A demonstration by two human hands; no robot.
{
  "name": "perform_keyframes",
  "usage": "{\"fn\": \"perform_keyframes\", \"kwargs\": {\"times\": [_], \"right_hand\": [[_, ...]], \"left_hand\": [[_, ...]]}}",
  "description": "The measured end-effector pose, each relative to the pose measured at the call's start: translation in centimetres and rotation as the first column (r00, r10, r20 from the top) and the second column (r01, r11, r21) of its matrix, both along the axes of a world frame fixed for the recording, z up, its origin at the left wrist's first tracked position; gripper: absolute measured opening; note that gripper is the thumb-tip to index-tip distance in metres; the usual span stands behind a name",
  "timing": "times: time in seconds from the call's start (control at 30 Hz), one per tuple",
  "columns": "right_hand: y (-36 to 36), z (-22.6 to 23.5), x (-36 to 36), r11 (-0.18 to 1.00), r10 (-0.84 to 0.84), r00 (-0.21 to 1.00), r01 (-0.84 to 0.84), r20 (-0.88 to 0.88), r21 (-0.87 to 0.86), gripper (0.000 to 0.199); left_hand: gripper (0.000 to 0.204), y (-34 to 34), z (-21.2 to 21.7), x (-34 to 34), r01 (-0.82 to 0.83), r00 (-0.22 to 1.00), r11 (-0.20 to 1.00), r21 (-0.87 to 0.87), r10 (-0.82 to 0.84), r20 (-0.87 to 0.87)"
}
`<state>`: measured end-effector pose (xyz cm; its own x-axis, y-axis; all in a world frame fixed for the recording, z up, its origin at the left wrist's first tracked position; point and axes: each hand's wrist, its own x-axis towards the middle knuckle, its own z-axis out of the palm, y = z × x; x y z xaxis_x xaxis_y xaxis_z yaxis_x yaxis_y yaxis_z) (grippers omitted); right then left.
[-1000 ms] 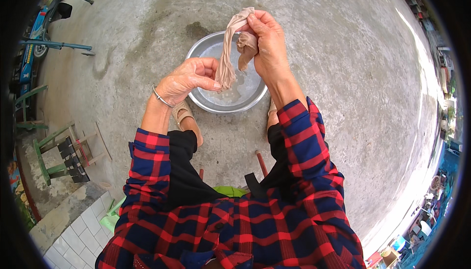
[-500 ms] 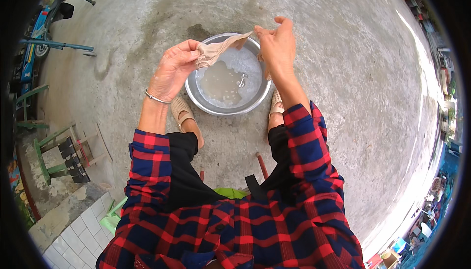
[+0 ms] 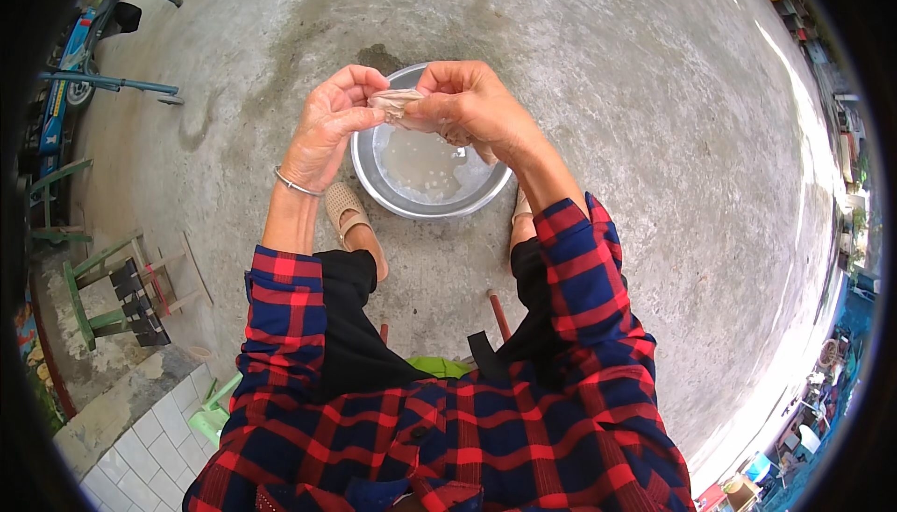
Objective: The person washes a small cloth by hand in a metal basin filled with water. They repeatedly submerge, wring, and squeeze the cloth to clean it, occasionally lifting it to inspect the fabric.
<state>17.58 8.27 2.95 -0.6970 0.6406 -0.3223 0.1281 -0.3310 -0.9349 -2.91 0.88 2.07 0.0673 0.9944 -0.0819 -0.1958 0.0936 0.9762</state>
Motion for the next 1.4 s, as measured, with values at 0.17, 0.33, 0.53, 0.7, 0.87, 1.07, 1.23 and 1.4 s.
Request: {"fn": "perform_keyframes", "kwargs": {"times": [0.17, 0.33, 0.53, 0.7, 0.87, 1.07, 1.23, 1.4], "right_hand": [[-0.9, 0.7, -1.0, 1.000, -0.028, 1.000, 0.028, 0.007, -0.002, 0.011], [0.0, -0.6, -0.6, 0.989, -0.147, 0.977, 0.149, -0.156, -0.001, 0.009], [-0.2, -0.3, -0.9, 0.960, -0.269, 0.926, 0.233, -0.266, -0.158, 0.006], [-0.7, 0.7, -1.3, 0.946, -0.319, 0.903, 0.285, -0.287, -0.156, 0.005], [-0.1, -0.8, -1.0, 0.967, -0.254, 0.914, 0.228, -0.317, -0.117, 0.009], [0.1, -0.4, -0.4, 0.960, -0.273, 0.928, 0.245, -0.254, -0.136, 0.013], [-0.2, -0.1, -0.5, 0.959, -0.276, 0.900, 0.236, -0.338, -0.157, 0.032], [-0.5, -0.1, -1.2, 0.923, -0.281, 0.751, 0.040, -0.598, -0.383, 0.044]], "left_hand": [[0.046, 0.0, 0.8, 0.7, -0.016, 0.995, 1.000, -0.026, 0.018, 0.096], [0.049, 0.0, 1.1, 0.8, -0.009, 0.996, 1.000, -0.015, 0.010, 0.091], [0.048, 0.1, 0.6, 0.5, -0.057, 0.990, 0.998, -0.029, 0.060, 0.124], [0.030, -0.1, 0.4, 0.2, -0.019, 0.985, 0.989, -0.147, 0.043, 0.165], [0.018, -0.1, -0.3, 0.8, -0.031, 0.992, 0.997, -0.067, 0.039, 0.118], [0.014, 0.4, -0.9, 0.6, -0.122, 0.959, 0.992, -0.021, 0.123, 0.257], [0.015, 0.0, -1.7, 0.5, -0.255, 0.942, 0.950, -0.179, 0.286, 0.177], [0.022, -0.6, -3.3, 2.3, -0.203, 0.959, 0.916, -0.345, 0.258, 0.120]]}}
